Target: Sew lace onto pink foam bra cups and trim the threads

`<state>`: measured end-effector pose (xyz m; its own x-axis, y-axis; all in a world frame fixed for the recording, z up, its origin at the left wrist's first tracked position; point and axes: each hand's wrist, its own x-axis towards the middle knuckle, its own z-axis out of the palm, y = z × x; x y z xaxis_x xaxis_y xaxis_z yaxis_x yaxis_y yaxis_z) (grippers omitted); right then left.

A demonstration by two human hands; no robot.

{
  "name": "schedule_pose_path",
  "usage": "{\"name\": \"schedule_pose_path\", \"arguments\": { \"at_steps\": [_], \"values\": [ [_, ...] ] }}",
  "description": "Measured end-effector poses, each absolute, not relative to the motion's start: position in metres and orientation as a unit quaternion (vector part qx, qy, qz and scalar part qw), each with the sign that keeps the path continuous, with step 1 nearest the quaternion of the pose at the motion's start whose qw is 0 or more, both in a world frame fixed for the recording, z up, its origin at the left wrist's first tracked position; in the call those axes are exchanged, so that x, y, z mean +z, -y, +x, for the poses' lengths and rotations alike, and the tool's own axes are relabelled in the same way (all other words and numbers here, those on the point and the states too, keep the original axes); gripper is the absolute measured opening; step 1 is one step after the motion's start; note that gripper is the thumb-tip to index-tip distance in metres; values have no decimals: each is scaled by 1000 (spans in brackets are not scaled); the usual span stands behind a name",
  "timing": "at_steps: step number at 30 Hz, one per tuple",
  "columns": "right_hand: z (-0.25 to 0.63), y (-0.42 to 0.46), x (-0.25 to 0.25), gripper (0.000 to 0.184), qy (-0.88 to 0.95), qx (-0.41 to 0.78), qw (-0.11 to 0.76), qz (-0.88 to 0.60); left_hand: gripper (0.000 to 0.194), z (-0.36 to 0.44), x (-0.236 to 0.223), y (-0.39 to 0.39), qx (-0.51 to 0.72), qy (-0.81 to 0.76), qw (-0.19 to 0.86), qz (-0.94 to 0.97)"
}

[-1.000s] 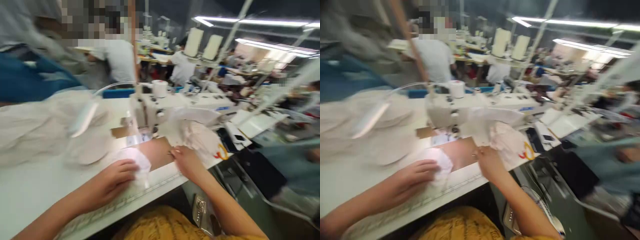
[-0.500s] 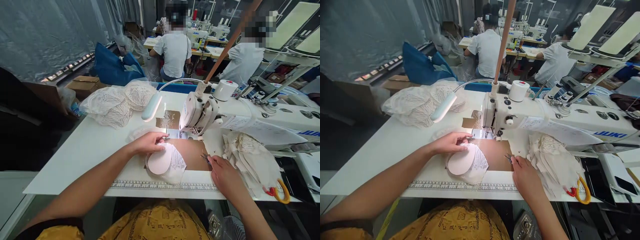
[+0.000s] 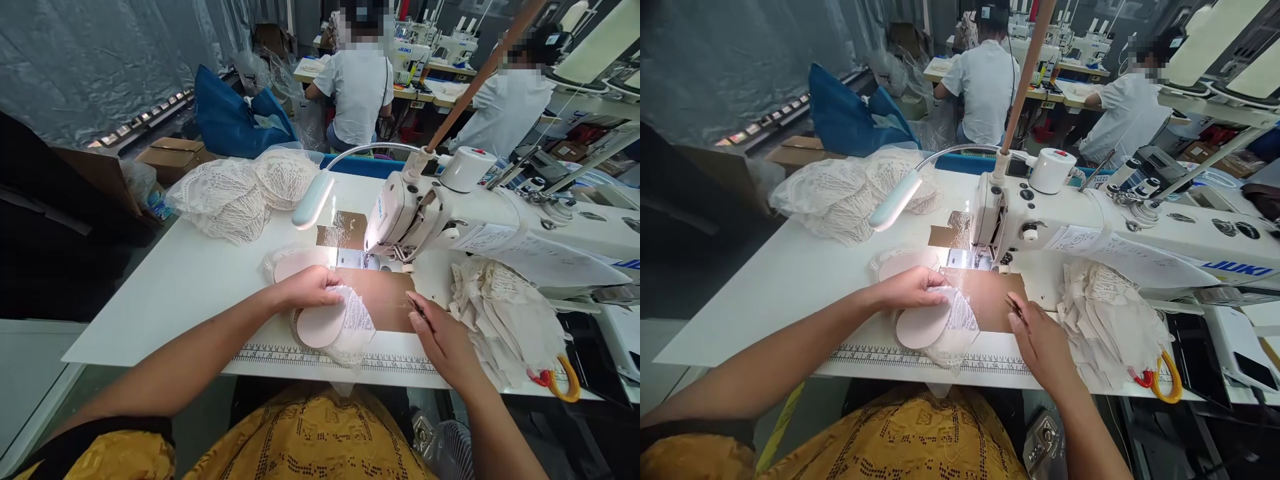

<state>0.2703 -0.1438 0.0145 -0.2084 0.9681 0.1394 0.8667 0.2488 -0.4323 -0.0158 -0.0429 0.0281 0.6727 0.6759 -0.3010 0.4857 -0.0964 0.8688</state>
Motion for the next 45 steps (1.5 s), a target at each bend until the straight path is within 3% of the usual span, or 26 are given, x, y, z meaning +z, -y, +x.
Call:
{"name": "schedule_pose_path", "arguments": {
  "at_steps": [5, 12, 17, 28, 45],
  "values": [
    [239, 127, 18, 44, 760, 309, 228, -525, 34, -15, 30, 42, 106, -346, 554, 750],
    [222, 112, 18, 40, 710, 427, 254, -498, 35, -16, 21, 46, 136, -287, 624, 713],
    [218, 111, 19, 36, 701, 448, 245, -498, 36, -15, 16, 48, 134, -264, 676, 675],
    [208, 106, 19, 23, 711, 444, 260, -480, 37, -13, 12, 48, 106, -241, 696, 668],
    [204, 105, 13, 20, 712, 420, 259, -499, 41, -10, 16, 52, 99, -282, 697, 652]
  ]
}}
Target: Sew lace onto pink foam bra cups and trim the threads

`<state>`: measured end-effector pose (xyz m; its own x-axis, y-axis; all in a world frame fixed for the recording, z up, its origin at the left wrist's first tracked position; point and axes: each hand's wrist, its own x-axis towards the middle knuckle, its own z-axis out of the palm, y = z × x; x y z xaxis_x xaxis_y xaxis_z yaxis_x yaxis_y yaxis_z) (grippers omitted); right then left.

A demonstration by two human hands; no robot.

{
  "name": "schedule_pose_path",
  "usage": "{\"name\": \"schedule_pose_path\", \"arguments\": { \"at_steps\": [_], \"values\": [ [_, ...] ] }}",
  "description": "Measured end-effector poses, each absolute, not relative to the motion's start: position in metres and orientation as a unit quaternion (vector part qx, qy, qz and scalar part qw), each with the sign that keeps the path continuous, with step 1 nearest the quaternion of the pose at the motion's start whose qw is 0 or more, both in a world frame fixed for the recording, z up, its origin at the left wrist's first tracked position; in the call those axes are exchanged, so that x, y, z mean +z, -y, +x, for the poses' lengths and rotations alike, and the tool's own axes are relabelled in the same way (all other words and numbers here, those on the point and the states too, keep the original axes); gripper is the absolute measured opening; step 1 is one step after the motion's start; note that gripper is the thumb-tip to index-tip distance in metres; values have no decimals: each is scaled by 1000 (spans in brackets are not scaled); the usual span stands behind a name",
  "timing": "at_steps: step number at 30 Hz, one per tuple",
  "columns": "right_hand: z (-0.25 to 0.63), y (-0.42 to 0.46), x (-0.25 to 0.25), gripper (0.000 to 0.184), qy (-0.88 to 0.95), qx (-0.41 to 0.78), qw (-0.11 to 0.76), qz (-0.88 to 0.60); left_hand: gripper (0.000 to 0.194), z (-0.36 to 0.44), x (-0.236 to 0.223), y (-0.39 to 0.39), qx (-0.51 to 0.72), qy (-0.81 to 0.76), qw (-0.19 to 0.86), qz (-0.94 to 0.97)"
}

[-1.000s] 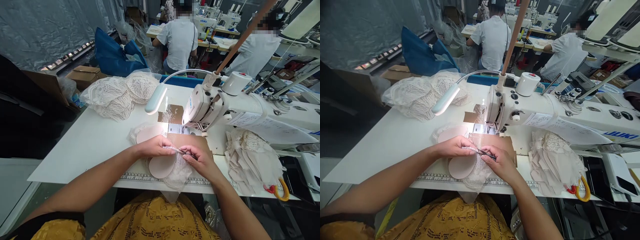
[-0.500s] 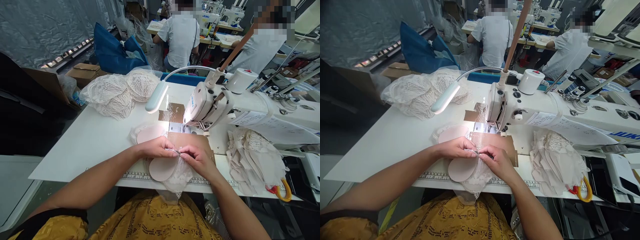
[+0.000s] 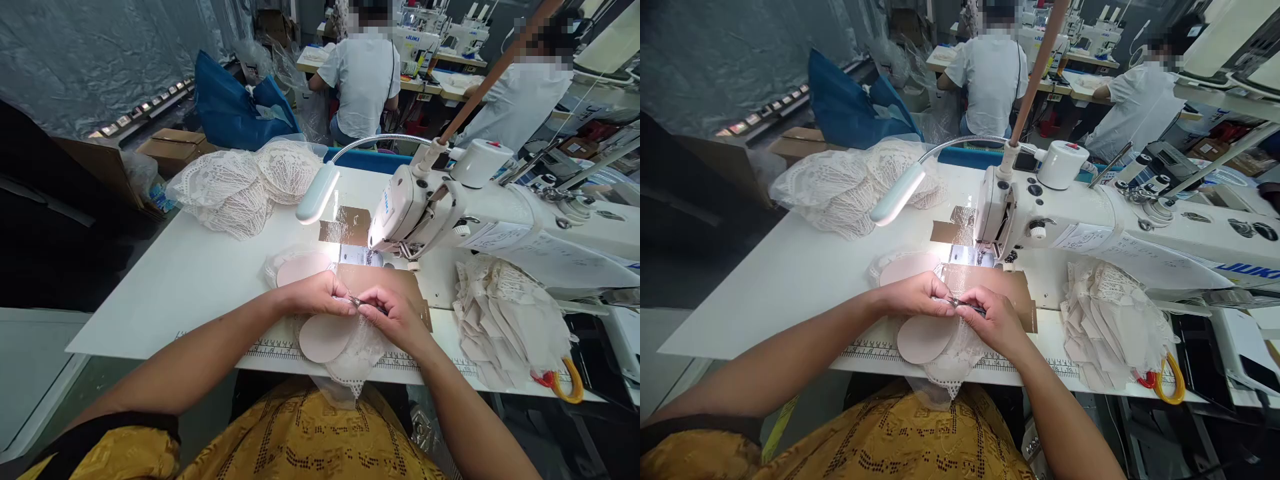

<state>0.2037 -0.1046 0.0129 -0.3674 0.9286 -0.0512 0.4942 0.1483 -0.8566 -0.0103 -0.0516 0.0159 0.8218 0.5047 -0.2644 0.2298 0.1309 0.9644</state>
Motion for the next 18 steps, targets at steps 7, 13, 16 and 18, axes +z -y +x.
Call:
{"name": "schedule_pose_path", "arguments": {
  "at_steps": [7, 13, 16, 18],
  "values": [
    [205, 104, 11, 22, 703, 461, 254, -478, 33, -8, 15, 55, 101, -281, 711, 636],
    [200, 106, 12, 18, 711, 434, 263, -487, 39, -9, 18, 57, 115, -285, 694, 651],
    [199, 106, 7, 21, 687, 448, 282, -498, 39, -8, 17, 57, 115, -282, 682, 665],
    [198, 105, 4, 25, 654, 474, 304, -505, 35, -6, 16, 57, 117, -280, 673, 675]
  ]
}}
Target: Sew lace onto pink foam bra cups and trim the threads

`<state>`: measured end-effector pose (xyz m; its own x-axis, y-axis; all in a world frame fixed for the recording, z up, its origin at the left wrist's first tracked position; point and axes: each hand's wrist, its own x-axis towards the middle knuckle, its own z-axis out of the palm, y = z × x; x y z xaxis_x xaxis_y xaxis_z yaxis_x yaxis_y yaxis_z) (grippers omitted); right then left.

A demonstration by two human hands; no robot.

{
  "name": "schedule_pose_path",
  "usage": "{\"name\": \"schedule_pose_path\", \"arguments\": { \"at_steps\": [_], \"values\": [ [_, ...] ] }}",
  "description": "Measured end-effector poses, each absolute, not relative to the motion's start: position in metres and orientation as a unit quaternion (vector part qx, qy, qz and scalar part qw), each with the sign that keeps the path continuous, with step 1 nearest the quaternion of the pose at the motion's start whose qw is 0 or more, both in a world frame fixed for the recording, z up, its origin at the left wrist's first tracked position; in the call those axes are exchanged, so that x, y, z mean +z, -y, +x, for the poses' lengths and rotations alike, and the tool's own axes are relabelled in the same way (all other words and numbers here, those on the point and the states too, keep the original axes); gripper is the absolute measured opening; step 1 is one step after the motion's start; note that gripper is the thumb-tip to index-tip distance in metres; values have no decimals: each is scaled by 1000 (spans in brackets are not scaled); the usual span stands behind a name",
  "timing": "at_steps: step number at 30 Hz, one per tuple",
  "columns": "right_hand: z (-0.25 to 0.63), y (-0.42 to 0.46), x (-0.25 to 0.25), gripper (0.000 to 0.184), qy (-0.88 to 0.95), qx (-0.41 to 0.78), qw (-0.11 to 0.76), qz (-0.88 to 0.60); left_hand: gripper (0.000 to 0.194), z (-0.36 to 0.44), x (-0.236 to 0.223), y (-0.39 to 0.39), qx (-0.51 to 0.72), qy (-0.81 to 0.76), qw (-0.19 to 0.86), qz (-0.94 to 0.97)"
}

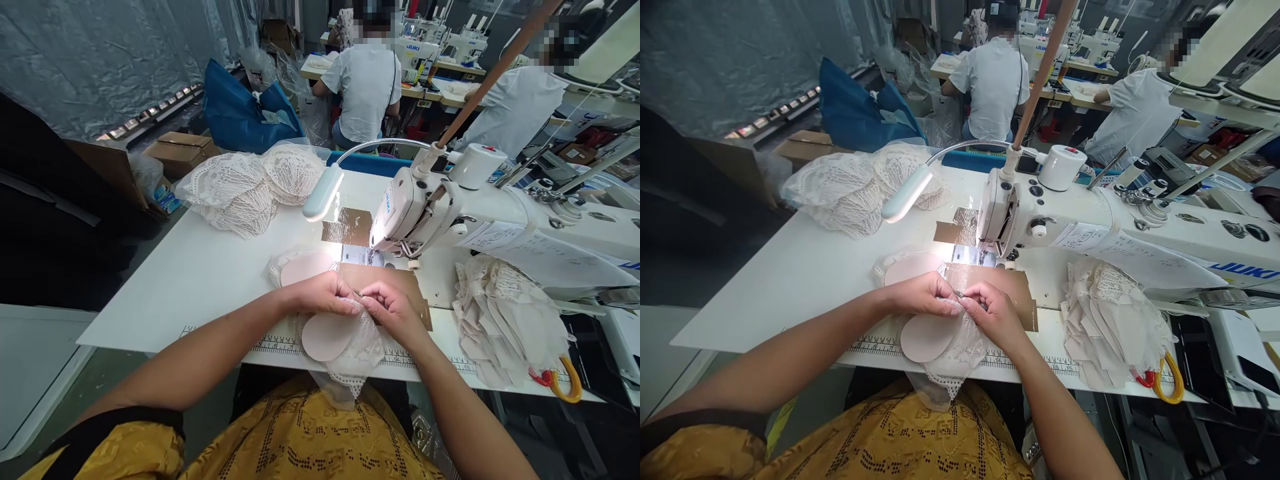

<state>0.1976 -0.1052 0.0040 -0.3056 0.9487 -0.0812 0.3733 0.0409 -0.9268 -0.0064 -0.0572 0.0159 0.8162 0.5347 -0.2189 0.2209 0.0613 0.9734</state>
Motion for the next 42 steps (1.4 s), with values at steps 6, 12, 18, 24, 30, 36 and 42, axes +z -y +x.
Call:
{"name": "schedule_pose_path", "arguments": {
  "at_steps": [6, 12, 18, 24, 30, 36, 42],
  "values": [
    [195, 104, 7, 27, 664, 480, 233, -523, 29, -16, 30, 51, 40, -287, 565, 772],
    [208, 111, 10, 24, 651, 469, 211, -558, 28, -56, 55, 49, 61, -436, 320, 839],
    [217, 116, 5, 21, 667, 471, 225, -532, 36, -91, 53, 79, 97, -505, 408, 754],
    [217, 121, 9, 24, 683, 482, 248, -490, 66, -64, 27, 90, 153, -442, 670, 577],
    [218, 133, 8, 26, 695, 501, 208, -472, 37, -25, 18, 84, 207, -355, 782, 469],
    [228, 131, 16, 37, 657, 484, 251, -520, 35, -20, 13, 88, 224, -406, 653, 598],
    [213, 112, 23, 34, 726, 444, 218, -478, 32, -17, 10, 89, 235, -370, 632, 639]
  ]
}}
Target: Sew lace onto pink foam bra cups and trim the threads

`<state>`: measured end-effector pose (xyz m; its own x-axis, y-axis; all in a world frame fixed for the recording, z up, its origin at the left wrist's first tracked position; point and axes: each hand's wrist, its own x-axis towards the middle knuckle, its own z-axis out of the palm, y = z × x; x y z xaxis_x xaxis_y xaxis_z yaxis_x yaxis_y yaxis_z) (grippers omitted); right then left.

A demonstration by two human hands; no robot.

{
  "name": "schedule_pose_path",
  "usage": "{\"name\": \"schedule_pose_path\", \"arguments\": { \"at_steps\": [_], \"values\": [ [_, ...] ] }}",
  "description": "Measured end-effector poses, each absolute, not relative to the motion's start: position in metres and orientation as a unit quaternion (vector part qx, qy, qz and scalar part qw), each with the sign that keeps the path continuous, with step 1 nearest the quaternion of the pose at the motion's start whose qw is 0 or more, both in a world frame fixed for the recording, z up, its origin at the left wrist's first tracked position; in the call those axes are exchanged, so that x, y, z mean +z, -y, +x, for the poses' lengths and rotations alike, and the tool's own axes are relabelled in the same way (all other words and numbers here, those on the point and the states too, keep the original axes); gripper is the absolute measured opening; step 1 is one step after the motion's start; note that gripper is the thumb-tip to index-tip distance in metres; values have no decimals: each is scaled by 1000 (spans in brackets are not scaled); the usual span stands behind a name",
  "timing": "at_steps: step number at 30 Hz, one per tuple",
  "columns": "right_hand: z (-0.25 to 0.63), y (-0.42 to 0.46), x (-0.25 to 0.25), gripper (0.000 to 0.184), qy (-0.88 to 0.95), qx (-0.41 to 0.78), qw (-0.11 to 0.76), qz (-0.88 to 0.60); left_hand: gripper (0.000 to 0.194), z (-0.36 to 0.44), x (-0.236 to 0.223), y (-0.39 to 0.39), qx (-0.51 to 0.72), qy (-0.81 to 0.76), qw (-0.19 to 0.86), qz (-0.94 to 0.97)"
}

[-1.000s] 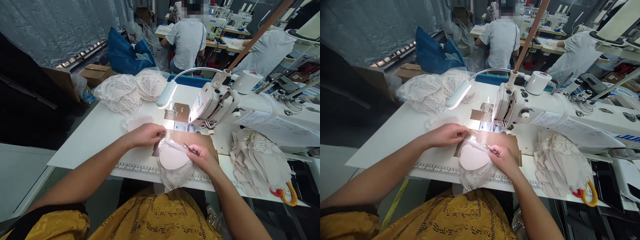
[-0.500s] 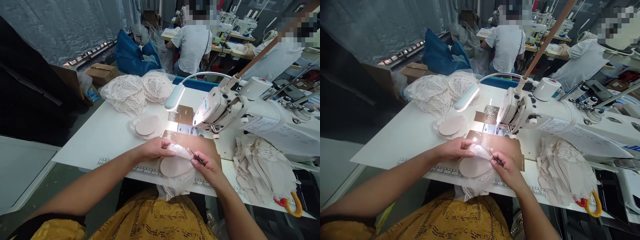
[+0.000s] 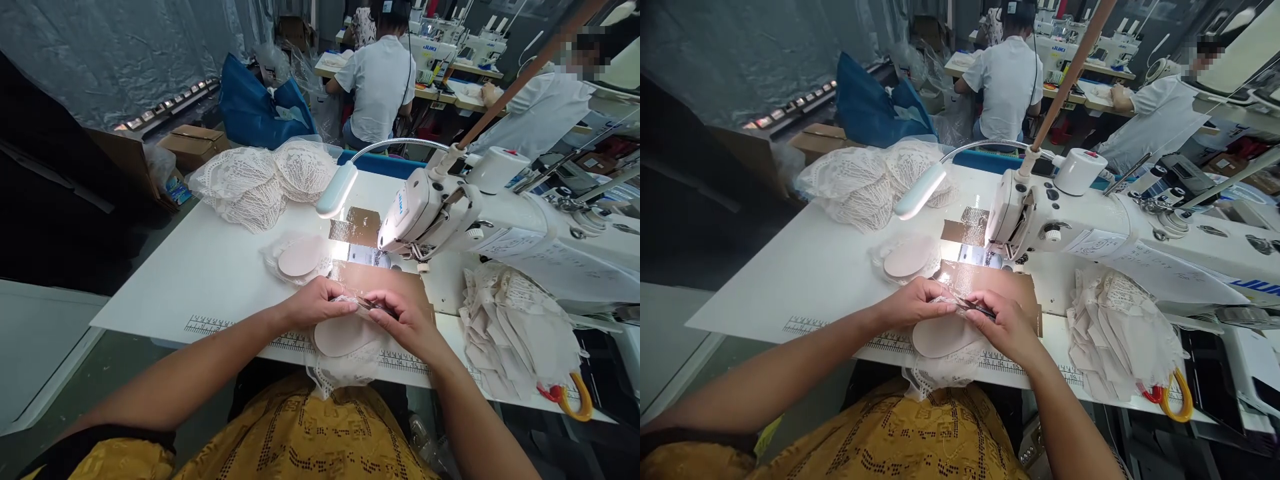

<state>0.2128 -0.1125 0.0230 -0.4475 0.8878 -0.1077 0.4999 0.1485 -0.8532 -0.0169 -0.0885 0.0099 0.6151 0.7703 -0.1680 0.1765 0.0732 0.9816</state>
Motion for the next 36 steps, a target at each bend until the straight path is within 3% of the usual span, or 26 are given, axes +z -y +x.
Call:
{"name": "schedule_pose_path", "arguments": {
  "at_steps": [15, 21, 25, 29, 32, 33, 36],
  "values": [
    [190, 110, 15, 18, 722, 434, 262, -470, 38, -16, 7, 89, 230, -351, 698, 581],
    [191, 108, 4, 24, 631, 511, 316, -491, 37, -14, 7, 88, 226, -368, 670, 604],
    [201, 105, -1, 36, 560, 513, 363, -540, 48, -24, 24, 90, 173, -385, 563, 711],
    [207, 110, 1, 51, 650, 348, 310, -600, 45, -46, 52, 82, 165, -447, 357, 803],
    [192, 120, 6, 35, 761, 230, 266, -546, 33, -58, 56, 57, 207, -506, 231, 805],
    [185, 123, 7, 30, 804, 209, 251, -497, 39, -60, 54, 47, 203, -522, 200, 804],
    [165, 130, 9, 25, 893, 182, 181, -370, 55, -62, 41, 22, 141, -561, 233, 782]
  ]
}}
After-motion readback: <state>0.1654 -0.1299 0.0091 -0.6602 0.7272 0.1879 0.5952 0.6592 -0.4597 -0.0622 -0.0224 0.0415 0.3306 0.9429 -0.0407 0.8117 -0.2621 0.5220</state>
